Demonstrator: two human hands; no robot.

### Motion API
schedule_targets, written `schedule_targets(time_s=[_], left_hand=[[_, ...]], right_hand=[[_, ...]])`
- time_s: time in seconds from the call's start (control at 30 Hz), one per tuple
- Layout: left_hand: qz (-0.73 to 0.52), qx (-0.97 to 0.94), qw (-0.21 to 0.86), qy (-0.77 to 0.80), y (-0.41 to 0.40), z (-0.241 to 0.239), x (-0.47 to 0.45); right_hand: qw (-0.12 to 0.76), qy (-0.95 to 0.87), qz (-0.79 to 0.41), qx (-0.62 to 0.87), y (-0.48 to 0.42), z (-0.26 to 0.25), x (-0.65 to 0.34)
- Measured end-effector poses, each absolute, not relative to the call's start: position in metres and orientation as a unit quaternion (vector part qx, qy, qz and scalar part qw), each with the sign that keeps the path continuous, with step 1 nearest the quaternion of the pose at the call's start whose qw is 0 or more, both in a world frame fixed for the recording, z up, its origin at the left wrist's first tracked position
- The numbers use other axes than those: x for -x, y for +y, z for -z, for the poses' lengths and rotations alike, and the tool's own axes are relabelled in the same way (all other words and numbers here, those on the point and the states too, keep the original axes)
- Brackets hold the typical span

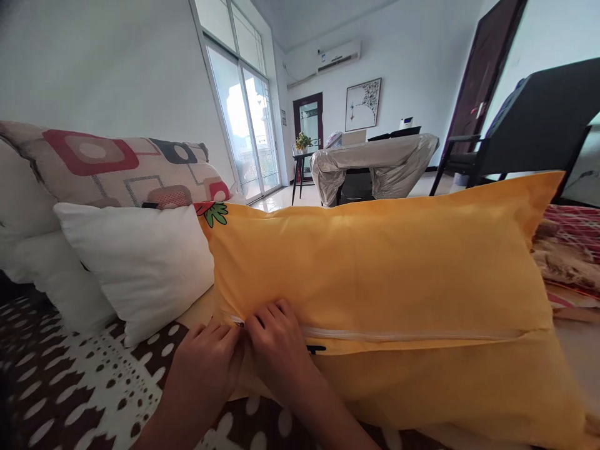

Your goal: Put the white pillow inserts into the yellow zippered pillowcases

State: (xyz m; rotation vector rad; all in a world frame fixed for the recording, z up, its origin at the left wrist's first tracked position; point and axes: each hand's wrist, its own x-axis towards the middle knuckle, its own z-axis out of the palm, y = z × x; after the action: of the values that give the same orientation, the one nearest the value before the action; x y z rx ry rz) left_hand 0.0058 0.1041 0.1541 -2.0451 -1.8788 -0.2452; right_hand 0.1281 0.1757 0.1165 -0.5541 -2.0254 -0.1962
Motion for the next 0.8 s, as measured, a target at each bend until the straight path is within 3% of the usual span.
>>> schedule_targets(time_s=[0.27, 0.8], left_hand=[[0.14, 0.747, -0.026, -0.65, 0.119, -0.172, 0.014], [0.177, 0.69, -0.117, -0.693, 0.139, -0.183, 0.057]], right_hand=[[0.504, -0.829, 0.103, 0.22, 0.178, -0.116, -0.128], [0.452, -0.854, 0.122, 0.227, 0.174, -0.113, -0.123]])
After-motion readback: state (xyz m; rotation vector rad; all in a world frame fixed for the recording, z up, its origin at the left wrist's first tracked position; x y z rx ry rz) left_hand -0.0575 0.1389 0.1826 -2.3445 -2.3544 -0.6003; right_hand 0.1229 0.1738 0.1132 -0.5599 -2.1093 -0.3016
